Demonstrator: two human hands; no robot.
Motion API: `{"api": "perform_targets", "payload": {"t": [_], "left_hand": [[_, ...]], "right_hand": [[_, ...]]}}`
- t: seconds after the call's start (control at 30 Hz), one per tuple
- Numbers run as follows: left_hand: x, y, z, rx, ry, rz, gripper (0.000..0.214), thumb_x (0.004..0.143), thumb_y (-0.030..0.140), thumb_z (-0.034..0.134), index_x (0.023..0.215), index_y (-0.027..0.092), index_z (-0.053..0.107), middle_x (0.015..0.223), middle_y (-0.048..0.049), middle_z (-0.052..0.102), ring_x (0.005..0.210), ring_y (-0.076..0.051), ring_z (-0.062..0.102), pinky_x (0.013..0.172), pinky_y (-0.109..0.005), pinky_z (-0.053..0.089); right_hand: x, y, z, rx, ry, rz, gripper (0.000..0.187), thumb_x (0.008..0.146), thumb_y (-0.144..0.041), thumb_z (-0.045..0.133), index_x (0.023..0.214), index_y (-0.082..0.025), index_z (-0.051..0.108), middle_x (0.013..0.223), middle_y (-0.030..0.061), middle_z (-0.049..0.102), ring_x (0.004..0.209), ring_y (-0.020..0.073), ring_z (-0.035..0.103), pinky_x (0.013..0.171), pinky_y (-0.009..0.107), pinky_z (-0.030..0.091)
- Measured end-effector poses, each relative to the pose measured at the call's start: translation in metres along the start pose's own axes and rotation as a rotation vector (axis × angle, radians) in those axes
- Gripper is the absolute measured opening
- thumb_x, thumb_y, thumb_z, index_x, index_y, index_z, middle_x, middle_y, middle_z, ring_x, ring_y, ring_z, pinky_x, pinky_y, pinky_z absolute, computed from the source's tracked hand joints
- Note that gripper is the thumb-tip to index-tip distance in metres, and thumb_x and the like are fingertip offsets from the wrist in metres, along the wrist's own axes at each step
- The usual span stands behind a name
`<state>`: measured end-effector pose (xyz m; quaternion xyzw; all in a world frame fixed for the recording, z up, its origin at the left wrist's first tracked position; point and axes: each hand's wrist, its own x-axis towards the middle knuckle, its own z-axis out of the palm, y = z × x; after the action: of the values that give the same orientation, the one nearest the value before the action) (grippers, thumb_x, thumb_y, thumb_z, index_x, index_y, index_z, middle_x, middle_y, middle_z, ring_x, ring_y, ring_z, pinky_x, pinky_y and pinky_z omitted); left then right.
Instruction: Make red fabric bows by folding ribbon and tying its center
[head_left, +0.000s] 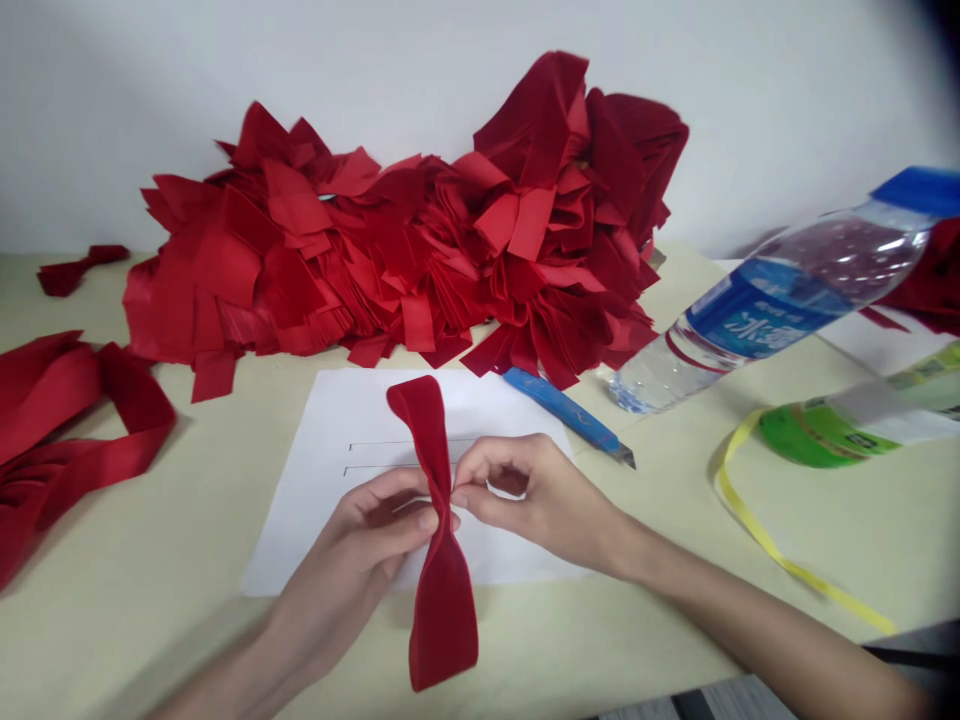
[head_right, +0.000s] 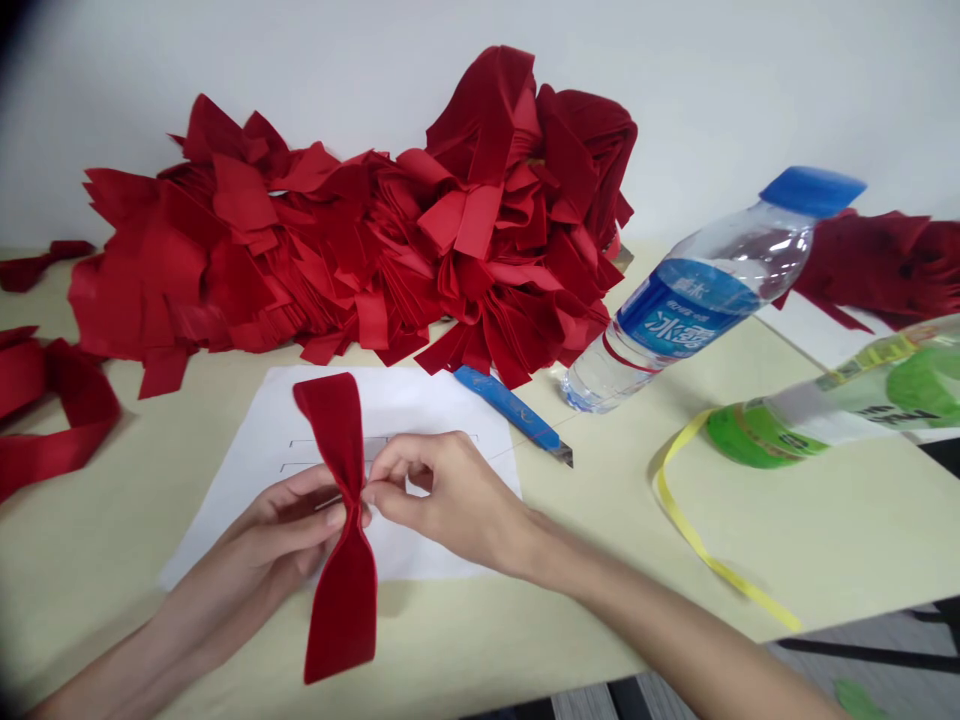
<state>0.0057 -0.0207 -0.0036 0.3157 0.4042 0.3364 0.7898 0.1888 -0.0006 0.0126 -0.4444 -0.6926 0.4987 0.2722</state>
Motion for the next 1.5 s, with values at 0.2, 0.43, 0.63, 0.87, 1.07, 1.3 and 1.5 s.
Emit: {"api": "perform_targets", "payload": {"t": [0.2, 0.43, 0.63, 0.87, 1.07, 1.3, 1.5], "left_hand": [[0.004, -0.0033, -0.0003, -0.038, -0.017, 0.044, 0.008, 0.08, 0.017, 0.061, 0.083, 0.021, 0.067, 0.085, -0.0006, 0.062, 0.087, -0.014, 0.054, 0.083, -0.024, 0.042], [0.0036, -0.0039, -0.0003, 0.115, 0.139, 0.084, 0.006, 0.074, 0.02, 0.067, 0.069, 0.019, 0.063, 0.077, 0.0006, 0.062, 0.079, -0.014, 0.053, 0.076, -0.024, 0.041], [0.0009, -0.0044, -0.0008, 0.222, 0.245, 0.1, 0.003, 0.072, 0.019, 0.068, 0.074, 0.021, 0.067, 0.08, 0.0005, 0.066, 0.082, -0.015, 0.056, 0.077, -0.023, 0.042], [-0.0016, -0.0033, -0.0009, 0.141, 0.163, 0.028, 0.009, 0.072, 0.021, 0.07, 0.081, 0.021, 0.065, 0.076, 0.0018, 0.064, 0.08, -0.013, 0.056, 0.073, -0.021, 0.041], [0.0009, -0.0017, 0.001, 0.087, 0.14, 0.039, 0.011, 0.075, 0.019, 0.067, 0.085, 0.02, 0.063, 0.088, -0.0003, 0.066, 0.084, -0.014, 0.057, 0.076, -0.022, 0.041], [-0.0021, -0.0021, -0.0002, 0.074, 0.104, -0.002, 0.015, 0.077, 0.02, 0.065, 0.092, 0.022, 0.064, 0.087, 0.0005, 0.064, 0.078, -0.012, 0.055, 0.07, -0.021, 0.042], [0.0021, -0.0042, -0.0032, 0.097, 0.1, 0.034, 0.018, 0.078, 0.02, 0.064, 0.095, 0.023, 0.066, 0.091, -0.0008, 0.067, 0.086, -0.015, 0.057, 0.079, -0.024, 0.043]], "right_hand": [[0.0038, 0.0048, 0.003, 0.285, -0.053, 0.129, 0.008, 0.079, -0.021, 0.06, 0.076, -0.013, 0.06, 0.07, -0.0006, 0.059, 0.064, 0.0084, 0.051, 0.061, 0.022, 0.04], [0.0056, 0.0057, 0.0027, 0.317, -0.048, 0.181, 0.009, 0.078, -0.022, 0.06, 0.076, -0.013, 0.062, 0.066, -0.0024, 0.056, 0.059, 0.0073, 0.048, 0.056, 0.021, 0.037], [0.0067, 0.0067, 0.0038, 0.262, -0.024, 0.16, 0.011, 0.078, -0.025, 0.061, 0.075, -0.014, 0.059, 0.066, -0.0035, 0.053, 0.06, 0.0075, 0.046, 0.057, 0.021, 0.036], [0.0049, 0.0095, 0.0073, 0.135, -0.026, 0.119, 0.014, 0.079, -0.028, 0.061, 0.073, -0.015, 0.058, 0.067, -0.0032, 0.053, 0.06, 0.0075, 0.044, 0.056, 0.021, 0.035], [0.0072, 0.0055, 0.0014, 0.212, -0.06, 0.126, 0.009, 0.08, -0.023, 0.061, 0.077, -0.014, 0.058, 0.069, -0.0029, 0.054, 0.062, 0.0074, 0.046, 0.058, 0.021, 0.036], [0.0061, 0.0056, 0.0011, 0.182, -0.053, 0.063, 0.007, 0.082, -0.021, 0.06, 0.08, -0.014, 0.061, 0.069, -0.0032, 0.055, 0.062, 0.0062, 0.044, 0.057, 0.02, 0.034], [0.0076, 0.0089, 0.0029, 0.155, -0.045, 0.03, 0.012, 0.083, -0.024, 0.06, 0.076, -0.014, 0.06, 0.065, -0.0046, 0.05, 0.06, 0.006, 0.039, 0.056, 0.02, 0.032]]}}
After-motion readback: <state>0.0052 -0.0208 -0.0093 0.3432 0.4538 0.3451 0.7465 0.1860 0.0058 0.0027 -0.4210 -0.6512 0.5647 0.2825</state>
